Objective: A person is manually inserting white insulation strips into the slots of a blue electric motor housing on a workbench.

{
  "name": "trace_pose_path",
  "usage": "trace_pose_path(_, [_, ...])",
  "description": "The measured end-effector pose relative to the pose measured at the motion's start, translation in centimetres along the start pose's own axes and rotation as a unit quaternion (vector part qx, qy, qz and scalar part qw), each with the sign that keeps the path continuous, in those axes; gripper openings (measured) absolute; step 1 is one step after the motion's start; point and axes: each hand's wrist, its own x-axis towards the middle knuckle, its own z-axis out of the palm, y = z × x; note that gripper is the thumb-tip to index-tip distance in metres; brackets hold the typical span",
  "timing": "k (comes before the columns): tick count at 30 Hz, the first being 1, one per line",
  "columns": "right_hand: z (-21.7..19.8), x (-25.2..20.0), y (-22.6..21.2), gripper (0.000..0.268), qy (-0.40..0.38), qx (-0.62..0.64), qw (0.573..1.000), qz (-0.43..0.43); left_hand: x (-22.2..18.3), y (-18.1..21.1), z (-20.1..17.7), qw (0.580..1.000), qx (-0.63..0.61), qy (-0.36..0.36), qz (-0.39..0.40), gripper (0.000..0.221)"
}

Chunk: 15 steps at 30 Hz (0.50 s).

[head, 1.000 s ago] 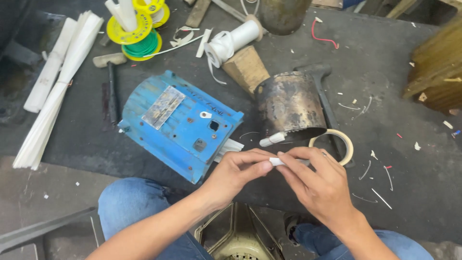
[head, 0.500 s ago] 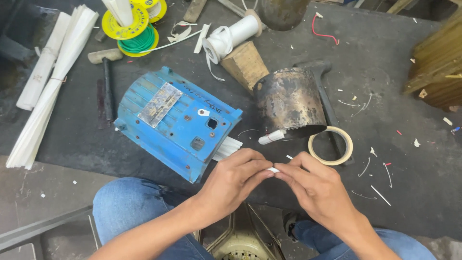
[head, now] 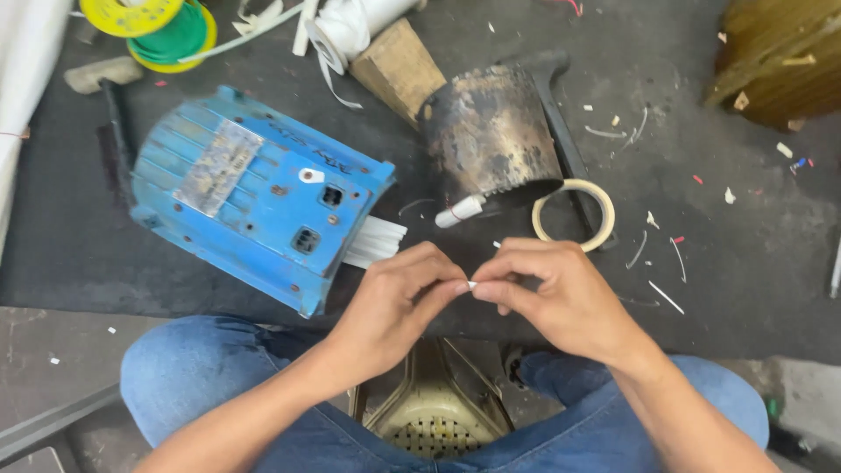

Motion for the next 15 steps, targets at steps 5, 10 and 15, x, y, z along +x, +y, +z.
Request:
trace_pose_path(5, [0.0, -0.1, 0.1, 0.012, -0.015, 0.011, 1.000, 0.020, 0.1, 0.1, -0.2, 0.999, -0.027, -0.012, -0.033, 0.015])
trace_pose_path(10, [-0.3, -0.1, 0.4, 0.008, -0.010, 0.047, 0.998, 0.031, 0.5, 0.5, -1.3, 0.990, -0.081, -0.052, -0.106, 0.030])
trace_pose_path(15, [-0.1, 0.0, 0.0, 0.006, -0.027, 0.015, 0.999, -0.019, 0.5, 0.4, -0.9, 0.993, -0.047, -0.039, -0.097, 0.010])
